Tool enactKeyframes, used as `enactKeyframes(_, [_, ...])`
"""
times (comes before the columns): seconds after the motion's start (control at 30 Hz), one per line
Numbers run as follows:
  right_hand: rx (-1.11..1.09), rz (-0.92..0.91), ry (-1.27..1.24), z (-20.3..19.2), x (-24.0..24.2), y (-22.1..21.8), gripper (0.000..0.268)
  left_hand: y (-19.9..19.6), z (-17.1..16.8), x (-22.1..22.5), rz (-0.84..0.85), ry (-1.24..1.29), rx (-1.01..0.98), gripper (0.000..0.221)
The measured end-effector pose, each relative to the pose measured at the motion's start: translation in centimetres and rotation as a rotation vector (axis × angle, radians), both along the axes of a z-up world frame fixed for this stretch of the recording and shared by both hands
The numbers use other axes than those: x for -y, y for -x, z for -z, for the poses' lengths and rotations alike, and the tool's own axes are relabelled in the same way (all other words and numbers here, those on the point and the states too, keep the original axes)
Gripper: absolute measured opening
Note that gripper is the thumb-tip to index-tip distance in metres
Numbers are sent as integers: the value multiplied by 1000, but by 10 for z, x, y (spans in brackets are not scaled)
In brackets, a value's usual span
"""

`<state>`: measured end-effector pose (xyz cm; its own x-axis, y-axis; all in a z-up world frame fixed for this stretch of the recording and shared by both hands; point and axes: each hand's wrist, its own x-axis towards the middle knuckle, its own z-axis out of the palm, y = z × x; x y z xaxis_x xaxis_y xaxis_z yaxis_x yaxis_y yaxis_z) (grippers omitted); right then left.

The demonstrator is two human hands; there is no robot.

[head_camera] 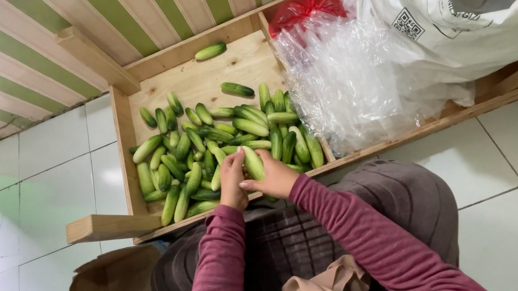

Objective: The person cleans individual cucumbers with a cloth and then packages them into plastic sleeves, placing the completed items into a cardboard box.

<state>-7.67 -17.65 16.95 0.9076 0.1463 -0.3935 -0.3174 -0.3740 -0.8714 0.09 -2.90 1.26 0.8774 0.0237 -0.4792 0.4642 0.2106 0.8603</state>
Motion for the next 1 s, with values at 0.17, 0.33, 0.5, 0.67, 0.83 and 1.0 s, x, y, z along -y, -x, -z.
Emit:
enactKeyframes(0.17, [-14,112,101,-17,34,5,84,-5,-84,52,168,35,8,42])
enactKeyframes(0.33, [5,171,227,-55,66,12,72,-65,-8,108,262,-46,229,37])
enactKeyframes(0.5, [15,183,214,-49,68,9,76,-117,83,165,495,-899,313,67])
enactKeyframes(0.67, [47,98,248,-40,64,8,74,-87,40,193,520,-669,115,95])
enactKeyframes(0.83, [69,39,268,-39,64,6,73,-88,49,199,437,-646,117,100])
enactKeyframes(1.0, [49,29,286,-43,66,8,76,-117,97,197,283,-580,252,35])
